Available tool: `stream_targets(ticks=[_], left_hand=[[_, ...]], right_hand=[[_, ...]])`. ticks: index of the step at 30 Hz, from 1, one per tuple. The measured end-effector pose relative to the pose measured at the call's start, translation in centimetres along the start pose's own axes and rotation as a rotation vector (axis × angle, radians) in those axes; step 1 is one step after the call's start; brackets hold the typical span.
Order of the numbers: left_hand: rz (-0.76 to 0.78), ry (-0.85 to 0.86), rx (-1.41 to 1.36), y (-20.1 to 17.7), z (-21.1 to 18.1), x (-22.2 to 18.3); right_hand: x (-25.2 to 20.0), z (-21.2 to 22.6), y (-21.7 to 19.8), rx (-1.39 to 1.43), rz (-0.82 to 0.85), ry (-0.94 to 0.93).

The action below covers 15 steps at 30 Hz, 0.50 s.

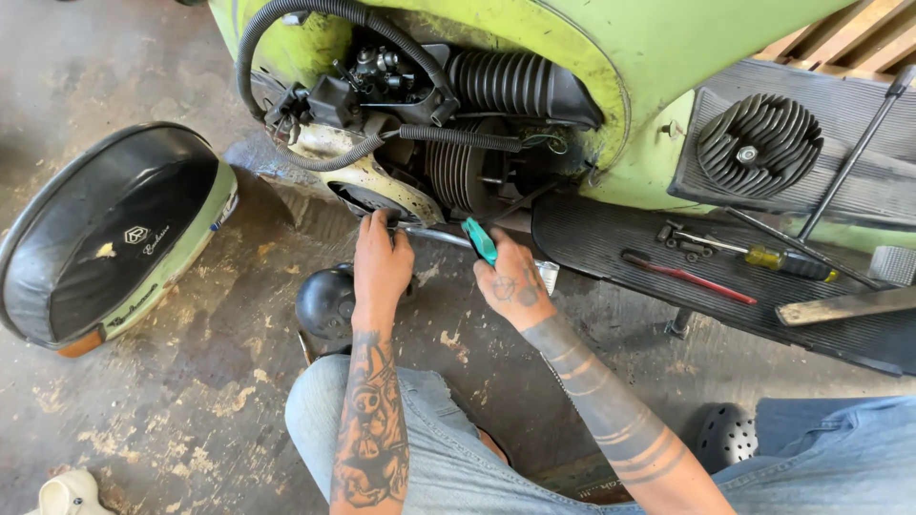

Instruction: Disassembling and cleaning engine components of a vintage scooter using a screwdriver and air gun

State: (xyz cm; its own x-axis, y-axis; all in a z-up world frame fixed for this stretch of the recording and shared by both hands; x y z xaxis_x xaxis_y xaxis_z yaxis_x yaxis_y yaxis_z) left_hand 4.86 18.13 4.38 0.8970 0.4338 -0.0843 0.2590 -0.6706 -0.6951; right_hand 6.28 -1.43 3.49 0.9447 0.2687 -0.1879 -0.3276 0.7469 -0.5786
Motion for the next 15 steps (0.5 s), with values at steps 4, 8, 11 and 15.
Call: stream_targets(ticks=[4, 8, 11, 15], left_hand=[[-0.021, 0.026, 0.012, 0.3, 0.3, 0.1], [-0.03, 0.039, 0.024, 0.8, 0.9, 0.7], [-0.037, 0.011, -0.011, 0.5, 0.5, 0.4], [-0.036, 0.002, -0.024, -0.2, 0.3, 0.4]], right_hand=[[0.5, 4.6, -1.8, -0.01, -0.045, -0.135], [3.1, 5.9, -1.1, -0.02, -0.114, -0.215], [2.8, 6.2, -1.2, -0.025, -0.11, -0.204], [2.7, 6.8, -1.6, 0.092, -0.179, -0.23]])
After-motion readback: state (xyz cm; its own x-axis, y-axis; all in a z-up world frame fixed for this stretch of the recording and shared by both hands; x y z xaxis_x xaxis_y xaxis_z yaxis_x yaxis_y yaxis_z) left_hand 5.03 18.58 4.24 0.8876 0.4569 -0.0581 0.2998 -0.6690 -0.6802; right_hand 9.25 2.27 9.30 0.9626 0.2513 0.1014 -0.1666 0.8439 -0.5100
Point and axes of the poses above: each hand's wrist, its own x-axis towards the middle knuckle, its own y-axis out of the palm, z = x × y, the point moved 1 cm from there along x, towards the middle knuckle, and after that the axes turned 8 degrees about -y, right-handed, at the moved point
